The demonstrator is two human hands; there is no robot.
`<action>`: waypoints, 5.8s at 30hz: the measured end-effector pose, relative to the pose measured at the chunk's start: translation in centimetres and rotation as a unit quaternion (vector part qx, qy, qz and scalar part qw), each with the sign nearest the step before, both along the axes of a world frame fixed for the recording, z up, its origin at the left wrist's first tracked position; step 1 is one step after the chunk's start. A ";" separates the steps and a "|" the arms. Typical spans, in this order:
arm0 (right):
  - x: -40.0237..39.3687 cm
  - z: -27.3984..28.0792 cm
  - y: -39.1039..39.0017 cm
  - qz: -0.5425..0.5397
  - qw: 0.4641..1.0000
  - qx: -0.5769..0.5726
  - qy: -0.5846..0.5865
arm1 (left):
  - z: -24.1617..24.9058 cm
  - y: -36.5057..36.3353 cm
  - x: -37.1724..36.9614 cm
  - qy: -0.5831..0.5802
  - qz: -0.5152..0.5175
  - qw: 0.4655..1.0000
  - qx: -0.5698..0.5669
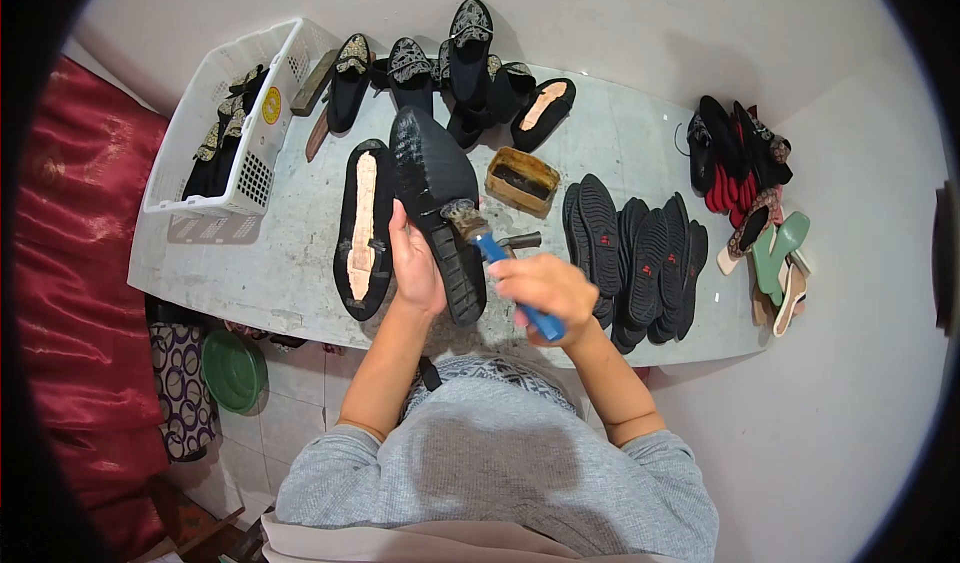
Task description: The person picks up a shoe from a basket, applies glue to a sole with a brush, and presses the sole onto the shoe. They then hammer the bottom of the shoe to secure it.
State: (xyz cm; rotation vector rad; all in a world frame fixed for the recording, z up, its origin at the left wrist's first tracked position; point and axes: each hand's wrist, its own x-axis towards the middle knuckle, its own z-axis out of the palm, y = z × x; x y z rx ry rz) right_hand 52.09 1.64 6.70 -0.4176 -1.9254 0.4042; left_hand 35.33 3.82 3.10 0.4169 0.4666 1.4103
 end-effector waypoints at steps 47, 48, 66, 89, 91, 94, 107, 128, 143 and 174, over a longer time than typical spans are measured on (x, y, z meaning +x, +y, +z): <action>1.6 3.0 0.3 -0.169 0.983 -0.020 0.075 | -0.3 -1.4 0.6 -0.073 -0.156 0.984 0.048; 1.3 3.3 0.7 -0.152 0.987 -0.019 0.040 | -0.5 -1.2 0.6 -0.075 -0.188 0.978 0.055; 1.4 2.9 1.2 -0.070 0.994 0.043 -0.075 | -0.8 -1.2 0.1 -0.033 -0.196 0.980 0.027; 1.9 4.8 1.8 -0.099 0.994 0.045 0.000 | -1.9 -1.3 0.3 -0.008 -0.214 0.977 0.007; 1.8 4.4 2.4 -0.126 0.986 0.108 -0.019 | -2.2 -1.3 0.2 0.015 -0.208 0.978 0.005; 1.5 4.1 1.4 -0.100 0.993 0.053 -0.045 | -3.1 -0.9 -0.3 0.024 -0.226 0.974 0.012; 0.1 3.4 1.1 -0.028 0.998 0.017 -0.062 | -2.7 -1.2 -0.3 0.002 -0.196 0.980 -0.044; 0.8 2.8 1.2 -0.068 0.997 -0.041 0.025 | -2.6 -0.2 -1.3 0.042 -0.191 0.981 0.011; 0.6 3.0 1.2 -0.092 0.996 -0.004 0.006 | -1.4 -0.3 -1.1 0.025 -0.158 0.987 0.007; -1.3 1.3 -0.4 -0.018 0.999 -0.045 -0.025 | -0.5 0.6 -0.7 -0.009 -0.107 0.993 0.044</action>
